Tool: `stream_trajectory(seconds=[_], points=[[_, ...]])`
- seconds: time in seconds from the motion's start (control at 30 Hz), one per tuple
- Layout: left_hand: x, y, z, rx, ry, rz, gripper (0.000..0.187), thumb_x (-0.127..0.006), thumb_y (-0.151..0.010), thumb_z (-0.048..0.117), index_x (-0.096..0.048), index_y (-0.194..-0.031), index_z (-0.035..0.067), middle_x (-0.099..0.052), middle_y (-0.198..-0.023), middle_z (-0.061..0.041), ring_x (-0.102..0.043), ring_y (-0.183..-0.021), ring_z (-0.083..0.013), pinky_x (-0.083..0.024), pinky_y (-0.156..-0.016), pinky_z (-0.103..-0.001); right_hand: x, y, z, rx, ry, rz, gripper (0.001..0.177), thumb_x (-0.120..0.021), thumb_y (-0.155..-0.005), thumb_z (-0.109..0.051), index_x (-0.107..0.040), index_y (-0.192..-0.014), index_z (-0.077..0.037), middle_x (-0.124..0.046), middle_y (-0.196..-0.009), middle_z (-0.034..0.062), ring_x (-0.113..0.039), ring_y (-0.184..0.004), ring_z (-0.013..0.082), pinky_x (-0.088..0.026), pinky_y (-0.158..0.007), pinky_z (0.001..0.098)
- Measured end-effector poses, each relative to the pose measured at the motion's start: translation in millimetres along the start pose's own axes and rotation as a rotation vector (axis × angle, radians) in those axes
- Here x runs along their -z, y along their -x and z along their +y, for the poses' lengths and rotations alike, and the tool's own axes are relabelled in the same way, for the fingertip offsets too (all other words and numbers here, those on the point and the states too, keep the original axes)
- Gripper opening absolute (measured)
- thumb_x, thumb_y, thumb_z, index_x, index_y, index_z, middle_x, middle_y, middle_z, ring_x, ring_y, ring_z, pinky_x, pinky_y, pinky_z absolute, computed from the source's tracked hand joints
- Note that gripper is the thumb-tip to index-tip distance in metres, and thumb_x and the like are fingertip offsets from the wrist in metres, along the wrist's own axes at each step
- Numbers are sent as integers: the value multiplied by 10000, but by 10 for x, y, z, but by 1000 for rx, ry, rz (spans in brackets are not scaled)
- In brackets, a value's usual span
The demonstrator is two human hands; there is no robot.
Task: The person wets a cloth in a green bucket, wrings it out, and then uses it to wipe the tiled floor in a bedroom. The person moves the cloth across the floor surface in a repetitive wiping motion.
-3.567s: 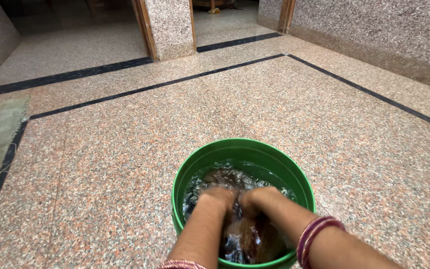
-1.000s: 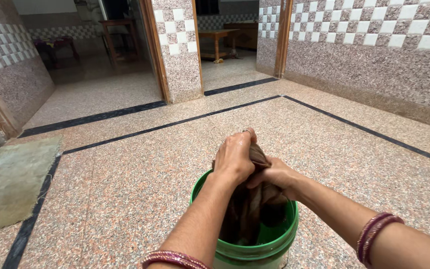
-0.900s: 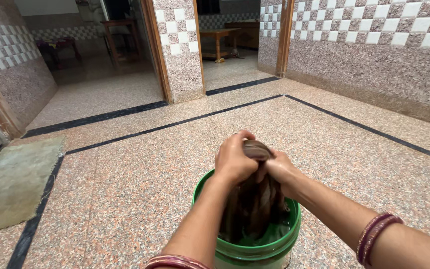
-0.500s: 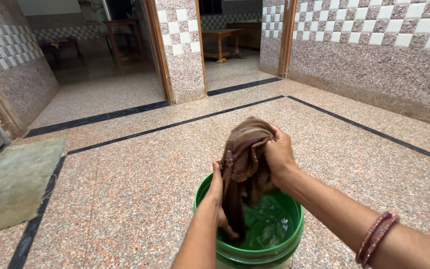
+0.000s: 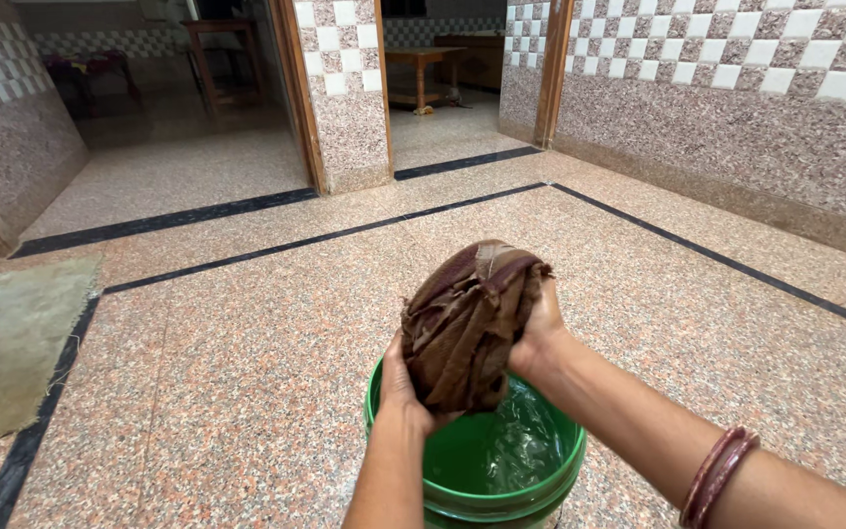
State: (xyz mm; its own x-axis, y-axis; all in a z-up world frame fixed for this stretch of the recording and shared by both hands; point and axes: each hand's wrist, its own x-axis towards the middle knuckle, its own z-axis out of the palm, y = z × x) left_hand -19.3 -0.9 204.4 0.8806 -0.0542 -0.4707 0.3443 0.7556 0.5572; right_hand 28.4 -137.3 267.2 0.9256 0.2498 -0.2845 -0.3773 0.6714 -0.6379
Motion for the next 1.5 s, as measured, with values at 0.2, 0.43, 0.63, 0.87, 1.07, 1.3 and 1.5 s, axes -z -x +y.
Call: stream_trajectory(seconds=[0.2, 0.43, 0.63, 0.87, 1.07, 1.3, 1.5], points=[[49, -74, 125, -106, -85, 124, 490, -634, -853, 593, -664, -1199, 248, -728, -1244, -113, -676, -1133, -379, -502, -995, -643, 318, -16, -267, -64, 238, 122, 371, -418, -932, -366, -635, -1173, -186, -734, -1258, 110, -634, -1233, 270, -286, -1179, 696], [51, -297, 241, -225, -19, 157, 407, -720, -803, 383, -692, -1113, 120, -788, -1090, -131, -768, -921, -326, -617, -828, -599, 374, 206, -194, -177, 364, -23, 1071, -361, -749, -897, -415, -1538, -175, -413, -1604, 238, -347, -1443, 542, -104, -1120, 819], [-188, -111, 308, -265, -241, -154, 400, -583, -830, 455, -675, -1062, 143, -743, -1012, -110, -699, -814, -273, -570, -700, -559, 461, 147, 3, -196, 371, -41, 1144, -467, -632, -922, -440, -1540, -226, -446, -1593, 217, -406, -1441, 530, -235, -1114, 814], [-134, 2, 119, -206, -35, -364, 521, -522, -875, 492, -702, -1188, 116, -757, -1123, -156, -725, -957, -316, -587, -869, -528, 559, -91, 31, -29, 308, -241, 1008, -660, -583, -800, -593, -1354, -153, -582, -1410, 230, -574, -1219, 447, -447, -1030, 742], [-76, -120, 157, -79, -137, -180, 628, -453, -925, 590, -661, -1312, 141, -715, -1298, -195, -683, -1160, -358, -538, -973, -613, 471, -208, 28, 145, 358, 26, 720, -691, -608, -578, -612, -1205, -184, -648, -1231, 152, -594, -1098, 347, -496, -890, 674], [-159, 69, 171, 229, -285, -90, 1090, -253, -789, 969, -428, -1583, 242, -405, -1618, -210, -327, -1473, -550, -216, -1057, -872, 355, -184, -61, 545, 678, -121, 515, -812, -707, -407, -669, -941, 28, -716, -785, 138, -674, -623, 256, -620, -630, 397], [-194, 175, 139, 213, -202, -168, 1269, -84, -620, 1061, -392, -1572, 281, -427, -1598, -185, -338, -1467, -529, -180, -991, -890, 123, -16, -15, 1072, 974, -335, 510, -828, -719, -441, -650, -1013, -64, -742, -832, 57, -739, -727, 121, -625, -701, 283]])
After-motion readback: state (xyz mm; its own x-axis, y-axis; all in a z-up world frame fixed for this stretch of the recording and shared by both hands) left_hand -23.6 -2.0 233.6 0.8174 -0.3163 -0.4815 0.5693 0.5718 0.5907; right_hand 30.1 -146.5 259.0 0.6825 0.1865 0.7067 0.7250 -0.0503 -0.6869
